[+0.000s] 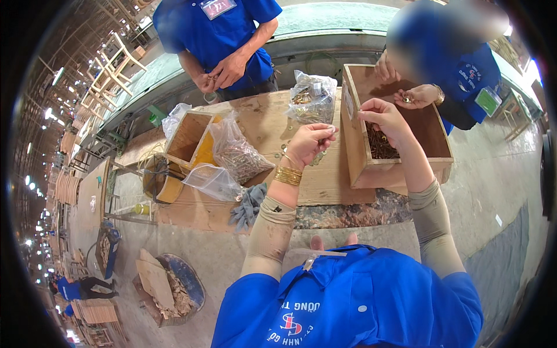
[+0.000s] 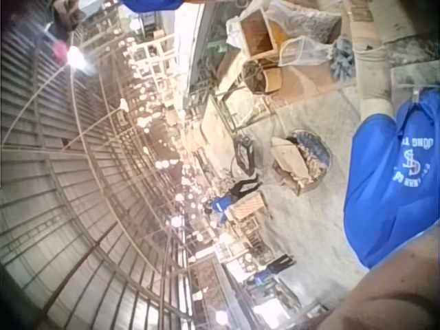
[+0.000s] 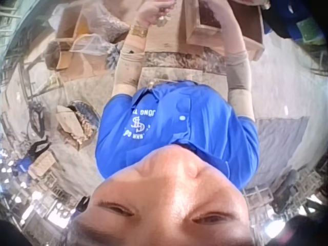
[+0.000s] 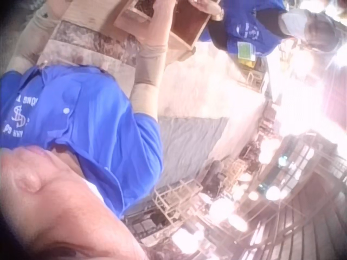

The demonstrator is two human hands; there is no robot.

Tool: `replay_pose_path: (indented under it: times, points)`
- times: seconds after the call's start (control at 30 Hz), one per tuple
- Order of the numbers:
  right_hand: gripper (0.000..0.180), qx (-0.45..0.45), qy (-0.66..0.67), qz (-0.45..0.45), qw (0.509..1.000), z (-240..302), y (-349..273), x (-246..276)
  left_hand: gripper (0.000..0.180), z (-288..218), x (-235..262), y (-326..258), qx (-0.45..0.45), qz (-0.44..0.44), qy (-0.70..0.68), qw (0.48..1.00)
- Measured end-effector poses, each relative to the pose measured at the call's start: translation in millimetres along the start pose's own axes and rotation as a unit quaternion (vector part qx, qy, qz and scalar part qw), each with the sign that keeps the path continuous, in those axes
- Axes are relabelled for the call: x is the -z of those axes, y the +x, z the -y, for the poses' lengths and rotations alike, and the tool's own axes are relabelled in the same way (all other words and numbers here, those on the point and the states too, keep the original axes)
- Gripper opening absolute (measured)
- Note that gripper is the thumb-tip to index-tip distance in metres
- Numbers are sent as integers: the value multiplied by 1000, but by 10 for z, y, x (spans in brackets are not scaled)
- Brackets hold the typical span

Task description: The person stands at a workbench and repeatedly picks small metal fasteners and washers from plastic bags and wooden boxes. They insert the fasteners into the washers by hand and place the assembled pieces into a wooden box. Coworkers perform similar actions nearby.

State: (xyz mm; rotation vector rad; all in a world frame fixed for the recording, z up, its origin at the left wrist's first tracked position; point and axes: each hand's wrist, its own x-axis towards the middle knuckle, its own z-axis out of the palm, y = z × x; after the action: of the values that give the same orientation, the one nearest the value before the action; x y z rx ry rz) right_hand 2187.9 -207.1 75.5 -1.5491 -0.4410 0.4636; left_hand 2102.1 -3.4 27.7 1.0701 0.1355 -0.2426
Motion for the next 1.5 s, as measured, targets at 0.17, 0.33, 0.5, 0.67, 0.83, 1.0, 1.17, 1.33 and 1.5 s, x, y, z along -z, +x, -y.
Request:
replay_pose_path:
  times: [0.17, 0.33, 0.5, 0.67, 0.83, 1.0, 1.17, 1.33, 1.5]
  points:
    - [16, 87, 10, 4, 996, 127, -58, -222, 16, -114, -213, -32, -45, 27, 60, 997]
    - [14, 203, -34, -85, 975, 117, -107, -221, 14, -208, -520, 21, -46, 45, 31, 997]
    - [13, 272, -148, -171, 935, 191, -246, -223, 13, -229, -649, 103, -73, 30, 42, 996]
    - [12, 331, -231, -213, 890, 251, -360, -169, 11, -253, -779, 163, -50, 30, 51, 997]
    - [12, 343, -274, -211, 874, 260, -414, -59, 10, -251, -913, 224, -47, 37, 61, 996]
    - [10, 372, -340, -148, 851, 276, -427, 61, 12, -273, -1020, 302, -44, 43, 148, 987]
    - [19, 235, -240, -159, 928, 192, -456, 279, 15, -211, -1159, 383, -26, -3, 179, 984]
    - [32, 53, 201, -123, 971, 90, -534, 685, 19, -175, -1192, 523, -21, 25, 270, 962]
    - [26, -11, 245, -127, 961, -52, -656, 820, 19, -236, -1221, 539, -40, -11, 305, 952]
